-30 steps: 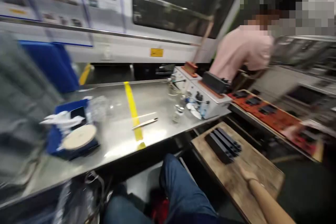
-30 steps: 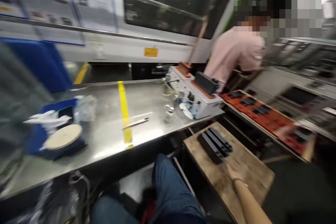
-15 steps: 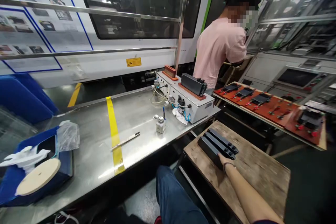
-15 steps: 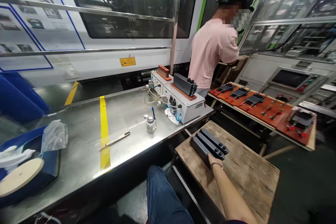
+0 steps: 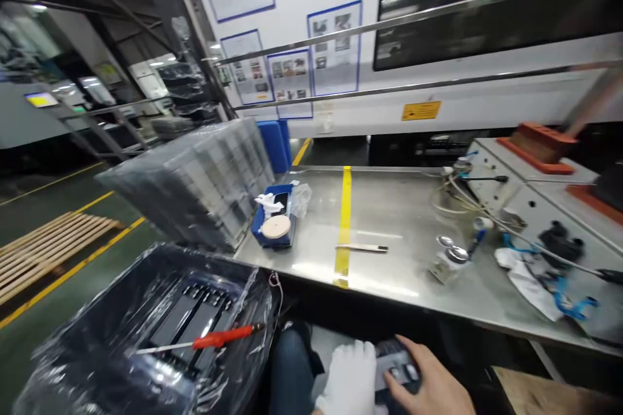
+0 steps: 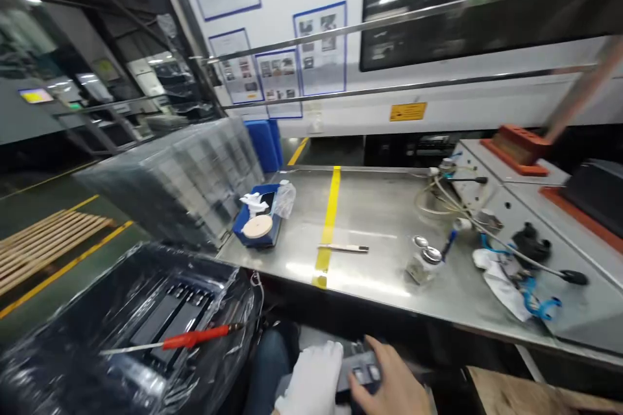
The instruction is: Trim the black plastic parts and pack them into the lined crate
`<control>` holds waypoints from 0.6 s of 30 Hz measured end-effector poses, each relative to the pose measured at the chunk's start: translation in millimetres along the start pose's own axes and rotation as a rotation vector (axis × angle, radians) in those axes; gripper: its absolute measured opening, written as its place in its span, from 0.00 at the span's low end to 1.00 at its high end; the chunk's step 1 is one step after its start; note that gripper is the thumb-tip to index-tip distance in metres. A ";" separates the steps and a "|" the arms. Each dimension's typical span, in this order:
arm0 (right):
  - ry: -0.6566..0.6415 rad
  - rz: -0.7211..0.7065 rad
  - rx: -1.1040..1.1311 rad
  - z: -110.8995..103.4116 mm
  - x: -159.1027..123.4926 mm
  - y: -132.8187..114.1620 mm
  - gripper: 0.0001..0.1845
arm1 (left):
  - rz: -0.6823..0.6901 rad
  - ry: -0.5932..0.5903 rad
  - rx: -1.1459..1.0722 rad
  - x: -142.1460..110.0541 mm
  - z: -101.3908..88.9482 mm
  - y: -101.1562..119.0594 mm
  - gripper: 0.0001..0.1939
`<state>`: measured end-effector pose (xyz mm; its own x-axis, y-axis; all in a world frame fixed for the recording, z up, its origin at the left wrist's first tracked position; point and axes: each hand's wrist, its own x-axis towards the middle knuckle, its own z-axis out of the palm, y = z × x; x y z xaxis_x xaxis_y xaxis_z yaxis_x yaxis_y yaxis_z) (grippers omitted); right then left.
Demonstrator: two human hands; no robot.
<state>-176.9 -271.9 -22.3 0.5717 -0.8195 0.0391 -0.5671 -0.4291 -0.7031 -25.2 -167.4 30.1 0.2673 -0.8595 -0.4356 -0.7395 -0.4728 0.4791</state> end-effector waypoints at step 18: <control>-0.290 -0.137 -0.102 18.0 208.9 -46.5 0.13 | -0.174 0.629 -1.167 -125.2 -81.3 -78.2 0.19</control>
<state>-20.4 -416.3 5.7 0.7830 -0.6161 -0.0857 -0.5215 -0.5751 -0.6303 49.4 -38.6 109.1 0.7741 -0.5651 -0.2855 0.2060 -0.2016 0.9576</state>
